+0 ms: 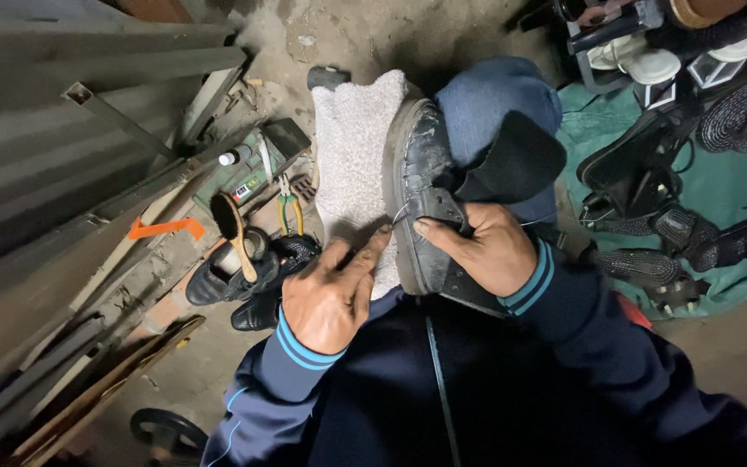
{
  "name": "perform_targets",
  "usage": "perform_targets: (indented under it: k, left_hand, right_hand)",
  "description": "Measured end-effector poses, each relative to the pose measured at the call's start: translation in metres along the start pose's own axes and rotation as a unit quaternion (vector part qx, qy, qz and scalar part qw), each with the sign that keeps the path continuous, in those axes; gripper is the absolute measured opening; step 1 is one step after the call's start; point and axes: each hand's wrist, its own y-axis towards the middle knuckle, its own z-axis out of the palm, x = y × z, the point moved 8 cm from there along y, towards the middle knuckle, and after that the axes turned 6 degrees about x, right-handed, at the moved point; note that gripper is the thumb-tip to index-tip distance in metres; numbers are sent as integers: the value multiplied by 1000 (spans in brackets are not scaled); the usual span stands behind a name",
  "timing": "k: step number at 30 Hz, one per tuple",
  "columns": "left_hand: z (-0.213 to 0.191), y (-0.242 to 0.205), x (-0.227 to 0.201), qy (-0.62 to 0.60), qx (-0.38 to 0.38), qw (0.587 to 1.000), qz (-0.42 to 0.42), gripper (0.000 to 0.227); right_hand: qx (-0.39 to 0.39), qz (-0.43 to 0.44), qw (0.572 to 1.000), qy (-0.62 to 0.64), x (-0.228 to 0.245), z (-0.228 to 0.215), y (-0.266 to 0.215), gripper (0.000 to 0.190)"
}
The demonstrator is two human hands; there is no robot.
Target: The person sits on the floor and sews a black shoe using a needle and thread. They repeatedly push the needle through the shoe's upper and pull the thread to secure the stitching.
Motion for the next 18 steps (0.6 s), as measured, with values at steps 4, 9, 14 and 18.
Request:
perform_targets:
  k: [4, 9, 14, 18]
  left_hand:
    - [-8, 12, -15, 35, 15, 999, -5, 34]
    - [-11, 24, -31, 170, 38, 985, 16, 29]
    - [17, 17, -30, 192, 31, 981, 23, 39]
    - [4, 20, -44, 207, -8, 977, 57, 34]
  right_hand:
    - [-6, 14, 1000, -16, -6, -1, 1, 27]
    - [-3, 20, 1000, -7, -19, 3, 5, 24]
    - [-9, -3, 1000, 16, -13, 3, 4, 22]
    - [-11, 7, 1000, 6, -11, 3, -7, 20]
